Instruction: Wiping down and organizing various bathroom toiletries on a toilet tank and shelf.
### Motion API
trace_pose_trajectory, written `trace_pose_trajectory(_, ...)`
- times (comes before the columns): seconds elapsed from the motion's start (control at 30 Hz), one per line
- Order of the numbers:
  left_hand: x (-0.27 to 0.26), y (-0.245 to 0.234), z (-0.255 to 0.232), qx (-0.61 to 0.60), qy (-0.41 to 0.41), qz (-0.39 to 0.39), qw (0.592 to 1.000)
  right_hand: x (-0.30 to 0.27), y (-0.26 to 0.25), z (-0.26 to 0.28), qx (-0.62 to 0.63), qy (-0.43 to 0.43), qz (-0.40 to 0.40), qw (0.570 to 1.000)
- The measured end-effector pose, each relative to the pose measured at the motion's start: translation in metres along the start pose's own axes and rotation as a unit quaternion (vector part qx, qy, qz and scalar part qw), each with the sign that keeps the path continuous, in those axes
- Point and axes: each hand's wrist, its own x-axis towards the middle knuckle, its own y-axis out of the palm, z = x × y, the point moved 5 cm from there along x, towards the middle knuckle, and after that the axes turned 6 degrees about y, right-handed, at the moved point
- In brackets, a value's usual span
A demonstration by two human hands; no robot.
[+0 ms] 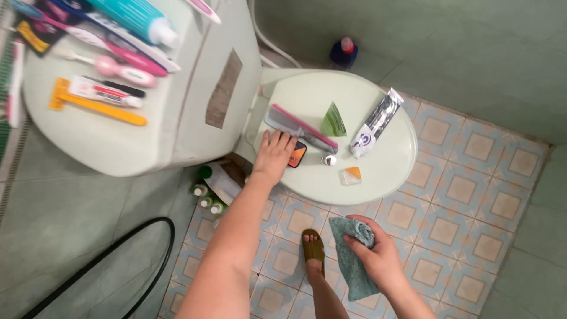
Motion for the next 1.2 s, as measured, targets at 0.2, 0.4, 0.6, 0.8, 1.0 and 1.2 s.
trace_pose_trajectory(0.2,-0.005,-0.013,0.001,-0.108,-0.074,0.073,0.989,0.011,0.015,-0.004,-0.003,-0.003,0.015,1.0)
trace_pose_trajectory(0.4,-0.047,-0.014,-0.015,-0.278,-0.136,0.024,0.951,0.029,0.033,-0.007,0.104,0.05,0.023,0.993)
trace_pose_trajectory(0.6,-0.146,-0.096,-0.074,-0.372,-0.153,-0.084,0.912,0.016,0.056,0.029,0.158,0.082,0.004,0.984)
trace_pose_trajectory(0.8,-0.264,-0.187,-0.098,-0.44,-0.172,-0.154,0.868,-0.058,0.104,0.013,0.152,0.095,0.149,0.972)
trace_pose_trajectory(1.0,-0.418,-0.185,-0.093,-0.575,-0.365,-0.309,0.663,-0.168,0.161,-0.002,0.186,0.121,0.228,0.948)
trace_pose_trajectory(1.2,-0.583,-0.222,-0.123,-0.85,-0.25,-0.41,0.216,-0.293,0.231,0.006,0.169,0.113,0.362,0.91)
